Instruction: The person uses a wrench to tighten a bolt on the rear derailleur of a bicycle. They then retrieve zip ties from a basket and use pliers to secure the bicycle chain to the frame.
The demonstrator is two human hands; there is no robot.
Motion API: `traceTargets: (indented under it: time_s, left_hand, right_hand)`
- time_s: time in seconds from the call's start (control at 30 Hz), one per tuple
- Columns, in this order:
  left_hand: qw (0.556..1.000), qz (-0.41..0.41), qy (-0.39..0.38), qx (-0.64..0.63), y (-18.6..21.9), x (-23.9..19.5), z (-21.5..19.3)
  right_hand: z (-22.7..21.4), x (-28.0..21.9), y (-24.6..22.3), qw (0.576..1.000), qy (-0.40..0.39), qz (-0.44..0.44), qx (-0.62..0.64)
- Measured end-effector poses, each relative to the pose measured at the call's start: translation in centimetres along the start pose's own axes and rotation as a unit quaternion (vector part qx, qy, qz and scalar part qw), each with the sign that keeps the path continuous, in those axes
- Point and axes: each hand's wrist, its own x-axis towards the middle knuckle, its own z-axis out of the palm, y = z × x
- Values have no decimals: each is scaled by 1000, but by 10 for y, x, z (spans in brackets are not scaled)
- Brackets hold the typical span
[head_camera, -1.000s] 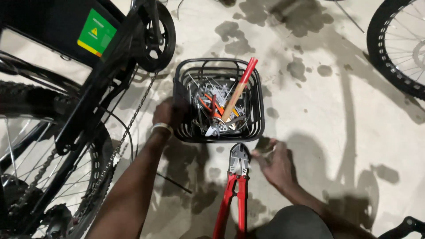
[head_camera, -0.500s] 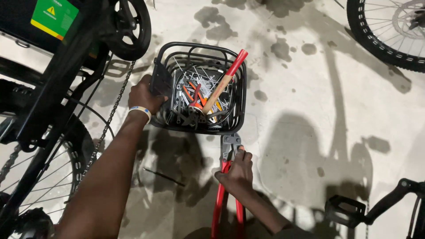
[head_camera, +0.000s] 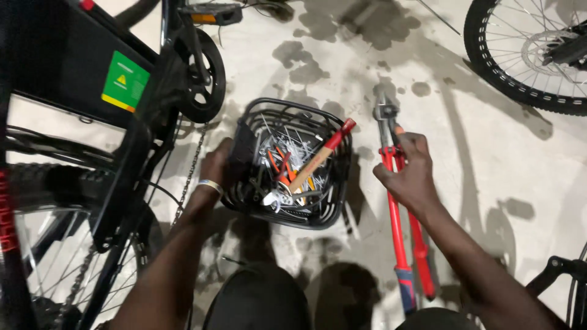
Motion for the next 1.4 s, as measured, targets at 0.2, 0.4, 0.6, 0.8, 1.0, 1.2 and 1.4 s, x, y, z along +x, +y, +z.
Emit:
traceTargets:
  time_s: [0.2, 0.4, 0.6, 0.8, 1.0, 1.2, 1.4]
  left_hand:
    - [998, -15, 65, -16, 33, -37, 23]
    - [989, -23, 139, -38, 33, -34, 75]
    - [986, 2, 147, -83, 13, -10, 94]
    - [976, -192, -70, 79, 23, 1, 99]
    - [987, -153, -42, 9, 50, -24, 55]
    - [965, -237, -52, -94, 34, -9, 81]
    - [958, -264, -24, -105, 43, -16, 65]
  right_hand:
    - [38, 42, -36, 967, -192, -133, -105]
    - [71, 53, -13, 903, -243, -306, -178]
    - [93, 68, -25, 900, -269, -314, -141]
    - [123, 72, -33, 885, -261, -372, -103]
    - [102, 65, -29, 887, -334, -190, -257]
    - [86, 53, -26, 846, -308, -158, -405]
    - [77, 68, -34, 800, -371, -77, -465]
